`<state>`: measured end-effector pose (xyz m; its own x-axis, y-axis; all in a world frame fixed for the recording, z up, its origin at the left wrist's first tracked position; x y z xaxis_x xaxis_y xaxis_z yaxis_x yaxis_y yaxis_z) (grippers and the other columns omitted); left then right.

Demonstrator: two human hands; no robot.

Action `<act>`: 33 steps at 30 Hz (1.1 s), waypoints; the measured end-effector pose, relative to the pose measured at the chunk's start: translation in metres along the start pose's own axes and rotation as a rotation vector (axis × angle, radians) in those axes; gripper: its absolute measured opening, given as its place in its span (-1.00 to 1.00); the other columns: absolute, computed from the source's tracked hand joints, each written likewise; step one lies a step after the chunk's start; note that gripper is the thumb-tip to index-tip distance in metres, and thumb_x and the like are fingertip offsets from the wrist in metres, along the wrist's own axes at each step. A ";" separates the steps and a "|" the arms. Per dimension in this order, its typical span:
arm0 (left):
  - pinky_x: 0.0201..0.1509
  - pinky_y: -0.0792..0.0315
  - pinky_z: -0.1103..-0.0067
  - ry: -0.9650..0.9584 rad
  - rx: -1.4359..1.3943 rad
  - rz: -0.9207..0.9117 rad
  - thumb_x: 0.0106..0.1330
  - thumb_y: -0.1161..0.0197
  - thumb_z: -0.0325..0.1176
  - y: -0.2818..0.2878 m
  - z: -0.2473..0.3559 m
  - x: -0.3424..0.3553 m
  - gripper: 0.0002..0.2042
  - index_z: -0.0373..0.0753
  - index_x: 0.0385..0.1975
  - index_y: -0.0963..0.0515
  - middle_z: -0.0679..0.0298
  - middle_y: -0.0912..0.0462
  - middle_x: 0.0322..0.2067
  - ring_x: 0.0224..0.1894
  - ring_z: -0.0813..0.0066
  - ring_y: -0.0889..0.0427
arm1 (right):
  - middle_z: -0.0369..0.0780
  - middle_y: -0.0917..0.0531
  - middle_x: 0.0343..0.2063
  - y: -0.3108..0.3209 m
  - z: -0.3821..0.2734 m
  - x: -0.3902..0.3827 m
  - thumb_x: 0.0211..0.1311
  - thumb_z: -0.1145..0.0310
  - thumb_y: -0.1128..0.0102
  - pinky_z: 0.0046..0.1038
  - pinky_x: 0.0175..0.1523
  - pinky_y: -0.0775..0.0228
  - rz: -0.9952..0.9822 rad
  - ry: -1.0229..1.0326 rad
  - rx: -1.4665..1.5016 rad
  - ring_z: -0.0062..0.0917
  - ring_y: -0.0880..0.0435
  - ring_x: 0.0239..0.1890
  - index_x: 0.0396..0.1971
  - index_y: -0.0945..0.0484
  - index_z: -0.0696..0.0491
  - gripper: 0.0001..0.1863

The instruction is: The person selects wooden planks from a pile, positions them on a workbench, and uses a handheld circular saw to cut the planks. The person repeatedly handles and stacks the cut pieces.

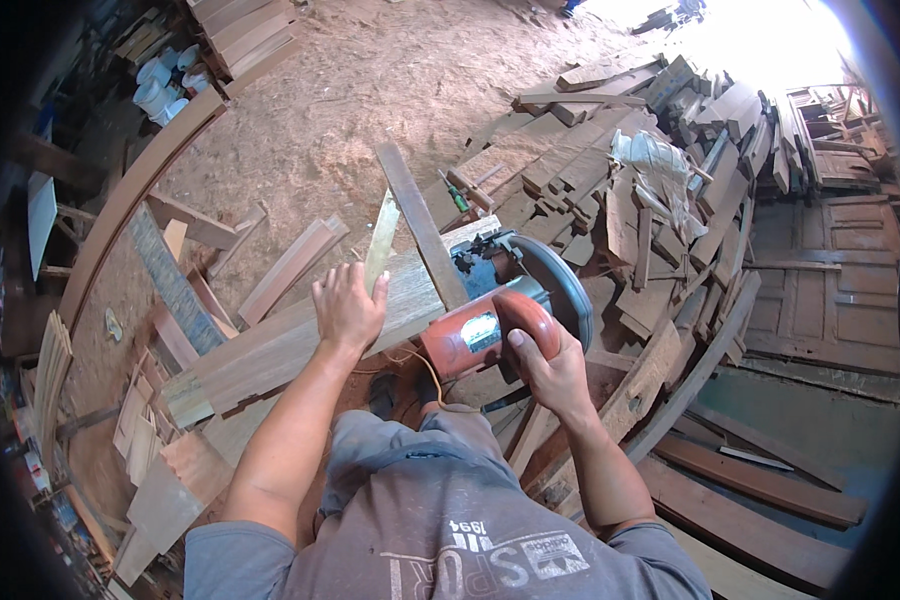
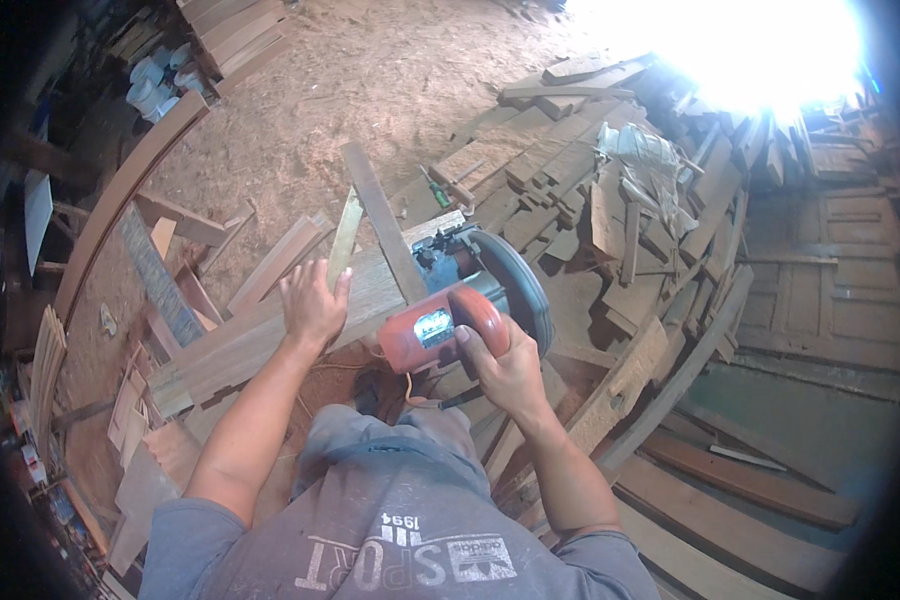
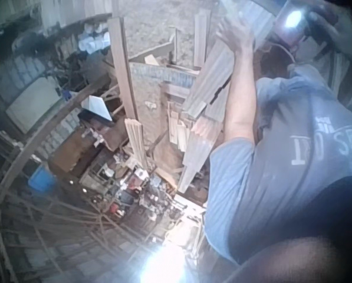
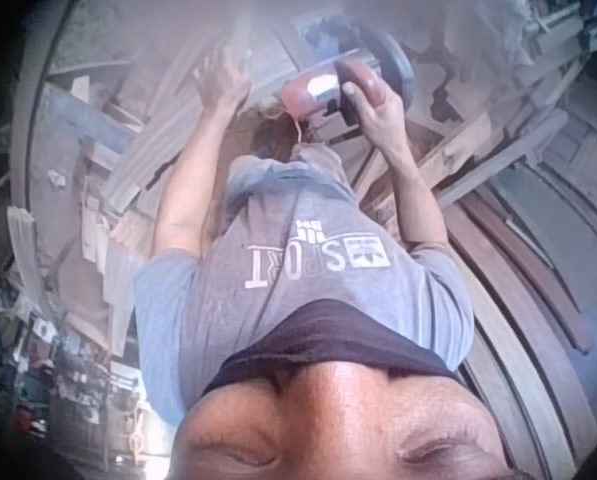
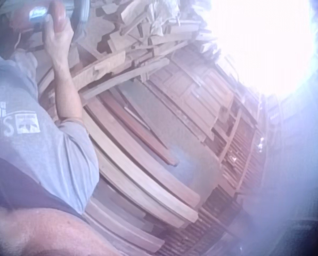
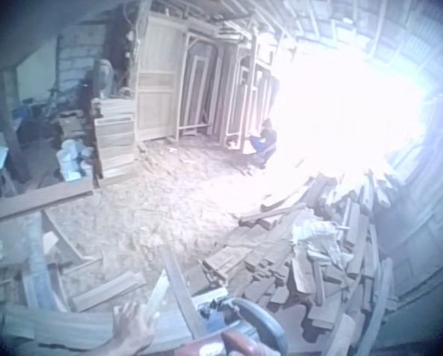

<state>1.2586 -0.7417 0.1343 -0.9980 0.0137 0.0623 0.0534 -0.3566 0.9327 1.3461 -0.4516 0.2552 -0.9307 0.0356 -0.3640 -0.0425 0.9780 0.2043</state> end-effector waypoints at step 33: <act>0.20 -0.31 0.08 0.007 -0.031 -0.003 0.54 -0.17 0.04 0.001 -0.001 0.000 -0.58 -0.27 -0.08 -0.59 0.03 -0.68 -0.12 0.06 0.03 -0.60 | -0.39 -0.71 -0.32 -0.023 -0.019 0.056 0.57 0.29 -0.29 -0.67 -0.42 -0.31 0.037 0.178 0.026 -0.80 -0.53 -0.46 0.24 -0.65 0.11 -0.63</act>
<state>1.2583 -0.7429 0.1353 -0.9983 0.0085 0.0572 0.0495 -0.3857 0.9213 1.2881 -0.4765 0.2478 -0.9812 0.0369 -0.1892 0.0002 0.9817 0.1905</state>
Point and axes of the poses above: each hand's wrist, its own x-axis towards the middle knuckle, its own y-axis out of the back of the hand, z = x × y, the point moved 4 cm from there along x, towards the middle knuckle
